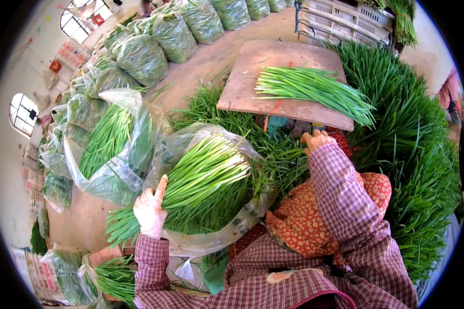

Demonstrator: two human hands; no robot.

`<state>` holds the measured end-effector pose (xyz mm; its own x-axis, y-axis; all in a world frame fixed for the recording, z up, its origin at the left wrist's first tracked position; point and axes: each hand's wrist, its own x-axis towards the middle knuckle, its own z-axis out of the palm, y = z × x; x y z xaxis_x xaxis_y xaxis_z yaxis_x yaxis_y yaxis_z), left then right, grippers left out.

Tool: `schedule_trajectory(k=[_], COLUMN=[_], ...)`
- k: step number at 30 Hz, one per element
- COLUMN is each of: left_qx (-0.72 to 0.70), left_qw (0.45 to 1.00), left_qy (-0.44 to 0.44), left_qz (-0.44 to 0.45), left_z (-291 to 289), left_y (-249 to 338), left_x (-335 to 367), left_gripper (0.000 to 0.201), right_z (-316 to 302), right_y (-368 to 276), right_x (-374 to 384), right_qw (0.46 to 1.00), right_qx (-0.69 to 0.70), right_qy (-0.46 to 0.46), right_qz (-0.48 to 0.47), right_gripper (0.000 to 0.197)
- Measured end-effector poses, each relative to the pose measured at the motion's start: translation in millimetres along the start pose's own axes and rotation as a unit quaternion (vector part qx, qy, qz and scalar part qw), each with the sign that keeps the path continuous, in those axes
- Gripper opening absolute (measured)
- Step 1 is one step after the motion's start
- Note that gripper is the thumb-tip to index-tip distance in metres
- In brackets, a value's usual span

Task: The person bundles bunches of green leeks by hand using red ties, removes loose leaves, and places the finished bundles into a large plastic bag.

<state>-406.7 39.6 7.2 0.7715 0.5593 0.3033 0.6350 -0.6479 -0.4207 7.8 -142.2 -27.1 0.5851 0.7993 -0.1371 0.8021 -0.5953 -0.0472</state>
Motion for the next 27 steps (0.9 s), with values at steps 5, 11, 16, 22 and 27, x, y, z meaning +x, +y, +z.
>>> schedule_trajectory(k=[5, 11, 16, 22, 27], left_qx=[0.020, -0.132, -0.486, -0.687, -0.718], left_qw=[1.000, 0.990, 0.844, 0.591, 0.573], left_qy=[0.007, -0.037, -0.157, -0.334, -0.330], left_qz=[0.003, -0.039, -0.163, -0.258, -0.216], left_z=[4, -2, 18, 24, 18], left_y=[5, 16, 19, 38, 31], left_x=[3, 10, -1, -1, -3], left_gripper=[0.094, 0.086, 0.057, 0.048, 0.050], right_z=[-41, -58, 1, -4, -91], right_y=[-46, -65, -82, -49, -101], right_x=[-19, -31, -26, -6, -28], right_qw=[0.981, 0.885, 0.903, 0.988, 0.835], right_qx=[0.162, 0.323, 0.180, 0.072, 0.324], right_qy=[-0.017, 0.207, 0.242, -0.044, 0.336], right_qz=[-0.106, -0.265, -0.307, -0.130, -0.292], right_gripper=[0.028, 0.023, 0.032, 0.048, 0.052])
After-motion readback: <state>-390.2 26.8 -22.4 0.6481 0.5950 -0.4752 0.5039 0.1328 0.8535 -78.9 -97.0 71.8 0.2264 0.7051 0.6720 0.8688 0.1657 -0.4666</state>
